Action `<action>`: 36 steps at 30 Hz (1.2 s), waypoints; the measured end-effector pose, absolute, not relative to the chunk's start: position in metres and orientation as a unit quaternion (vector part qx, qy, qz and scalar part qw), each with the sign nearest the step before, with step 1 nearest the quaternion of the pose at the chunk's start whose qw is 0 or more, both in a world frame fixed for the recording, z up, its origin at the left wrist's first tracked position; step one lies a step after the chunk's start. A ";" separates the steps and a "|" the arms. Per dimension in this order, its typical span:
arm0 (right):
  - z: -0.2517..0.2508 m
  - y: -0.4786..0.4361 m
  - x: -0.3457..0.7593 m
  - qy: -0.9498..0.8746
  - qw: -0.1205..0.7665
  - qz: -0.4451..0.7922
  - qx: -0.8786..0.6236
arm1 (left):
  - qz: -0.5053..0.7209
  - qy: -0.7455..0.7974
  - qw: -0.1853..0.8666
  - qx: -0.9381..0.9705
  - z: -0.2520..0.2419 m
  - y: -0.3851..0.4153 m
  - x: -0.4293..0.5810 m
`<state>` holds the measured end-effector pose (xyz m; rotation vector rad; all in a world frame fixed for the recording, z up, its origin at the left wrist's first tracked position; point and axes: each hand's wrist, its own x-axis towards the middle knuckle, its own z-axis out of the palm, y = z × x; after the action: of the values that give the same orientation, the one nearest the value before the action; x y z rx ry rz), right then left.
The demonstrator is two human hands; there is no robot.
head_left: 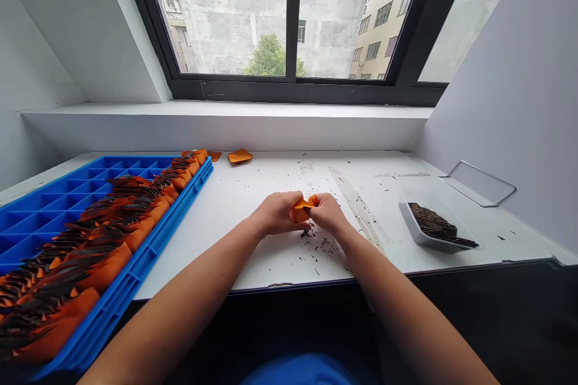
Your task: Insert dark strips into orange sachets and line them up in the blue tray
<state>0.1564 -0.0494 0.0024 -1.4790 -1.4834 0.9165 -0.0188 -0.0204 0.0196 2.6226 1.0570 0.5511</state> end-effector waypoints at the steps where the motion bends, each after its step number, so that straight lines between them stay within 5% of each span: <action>1: 0.003 -0.050 0.157 -0.587 0.414 0.365 -0.592 | 0.185 0.365 0.133 0.903 0.020 -0.021 -0.019; 30: 0.007 -0.050 0.159 -0.610 0.458 0.326 -0.558 | 0.287 0.307 0.263 0.869 0.011 -0.018 -0.023; 36: 0.014 -0.057 0.156 -0.594 0.549 0.263 -0.525 | 0.303 0.324 0.297 0.846 0.016 -0.013 -0.028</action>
<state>0.1556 -0.0565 0.0137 -1.2435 -1.4072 0.6234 -0.0278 -0.0133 0.0155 2.2485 0.8623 0.8059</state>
